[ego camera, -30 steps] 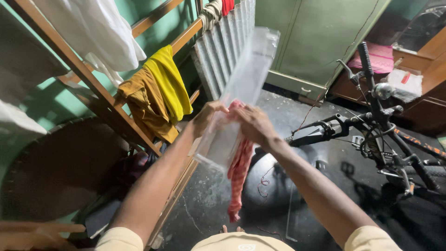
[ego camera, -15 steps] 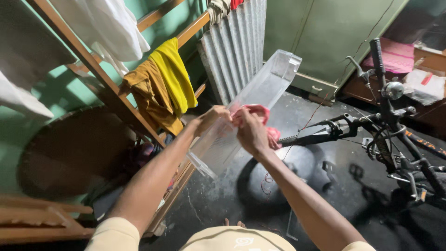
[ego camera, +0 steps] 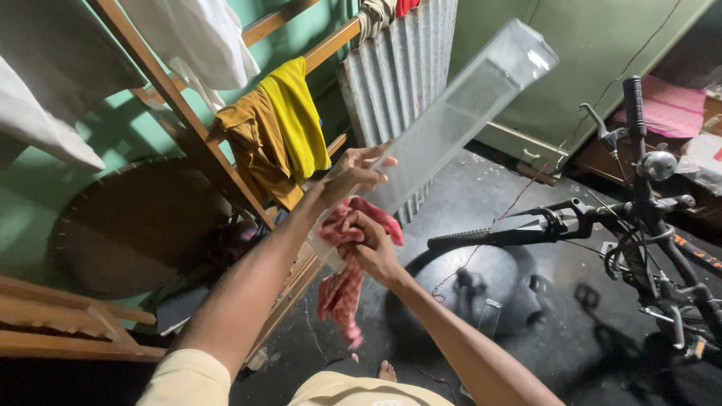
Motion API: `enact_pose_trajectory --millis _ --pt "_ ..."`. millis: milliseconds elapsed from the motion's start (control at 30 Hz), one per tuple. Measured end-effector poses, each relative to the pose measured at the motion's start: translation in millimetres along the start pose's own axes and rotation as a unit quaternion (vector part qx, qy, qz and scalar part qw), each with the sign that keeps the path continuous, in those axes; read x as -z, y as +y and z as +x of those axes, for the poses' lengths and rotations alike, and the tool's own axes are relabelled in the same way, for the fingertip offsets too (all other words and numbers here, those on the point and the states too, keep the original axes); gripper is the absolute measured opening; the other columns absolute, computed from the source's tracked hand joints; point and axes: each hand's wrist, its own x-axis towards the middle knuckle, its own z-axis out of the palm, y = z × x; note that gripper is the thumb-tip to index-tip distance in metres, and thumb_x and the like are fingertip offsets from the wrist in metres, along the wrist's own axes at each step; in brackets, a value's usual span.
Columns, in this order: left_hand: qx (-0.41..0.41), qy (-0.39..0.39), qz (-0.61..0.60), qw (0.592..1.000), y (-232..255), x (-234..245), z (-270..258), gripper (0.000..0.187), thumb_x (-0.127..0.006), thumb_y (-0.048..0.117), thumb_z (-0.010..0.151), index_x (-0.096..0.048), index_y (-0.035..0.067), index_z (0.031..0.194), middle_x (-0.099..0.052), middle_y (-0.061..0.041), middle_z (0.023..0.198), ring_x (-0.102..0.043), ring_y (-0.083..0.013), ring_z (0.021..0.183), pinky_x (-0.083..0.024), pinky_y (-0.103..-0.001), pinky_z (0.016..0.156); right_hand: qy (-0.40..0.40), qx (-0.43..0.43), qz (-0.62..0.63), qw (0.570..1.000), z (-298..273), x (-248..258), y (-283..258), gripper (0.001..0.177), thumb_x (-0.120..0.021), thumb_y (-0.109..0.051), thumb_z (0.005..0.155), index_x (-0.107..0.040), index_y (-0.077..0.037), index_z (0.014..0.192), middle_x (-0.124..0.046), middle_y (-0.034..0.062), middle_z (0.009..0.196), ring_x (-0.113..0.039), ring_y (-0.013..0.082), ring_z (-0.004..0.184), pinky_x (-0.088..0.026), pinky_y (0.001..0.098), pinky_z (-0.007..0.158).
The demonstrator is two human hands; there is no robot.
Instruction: The person wipes several transparent plastic rectangular parts with a red-and-white checkered cloth. They handle the parts one at a time, turning them over to wipe different sides, and place them on the floor after cleaning.
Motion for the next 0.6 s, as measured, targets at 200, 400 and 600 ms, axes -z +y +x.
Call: enact_pose_trajectory --millis 200,400,600 --pt "-0.042 0.051 0.029 0.997 4 14 -4 0.076 -0.057 0.009 0.077 -0.052 0.020 0.152 -0.067 -0.008 0.133 -0.068 -0.0160 0.100 -0.056 -0.026 0.078 0.062 -0.006 0.029 0.998 5 7 -18 0.027 -0.055 0.010 0.099 -0.058 -0.002 0.123 -0.067 0.0132 0.117 -0.068 0.0171 0.099 -0.059 0.0305 0.087" --pt "-0.120 0.083 0.036 0.989 10 14 -10 0.082 -0.054 0.005 0.078 -0.044 0.023 0.158 -0.063 -0.012 0.139 -0.066 -0.0182 0.105 -0.056 -0.026 0.079 0.034 0.139 -0.430 0.891 29 13 -12 0.051 -0.057 0.011 0.076 -0.057 0.001 0.126 -0.063 0.0225 0.119 -0.061 0.0338 0.116 -0.050 0.0415 0.098" --pt "-0.156 0.162 0.017 0.974 -14 21 -4 0.085 -0.053 0.006 0.078 -0.040 0.024 0.159 -0.058 -0.019 0.142 -0.061 -0.0189 0.099 -0.053 -0.027 0.072 0.037 -0.103 -0.495 0.862 43 21 -4 0.018 -0.055 0.000 0.092 -0.058 0.001 0.110 -0.061 0.0204 0.085 -0.058 0.0288 0.081 -0.051 0.0410 0.077"
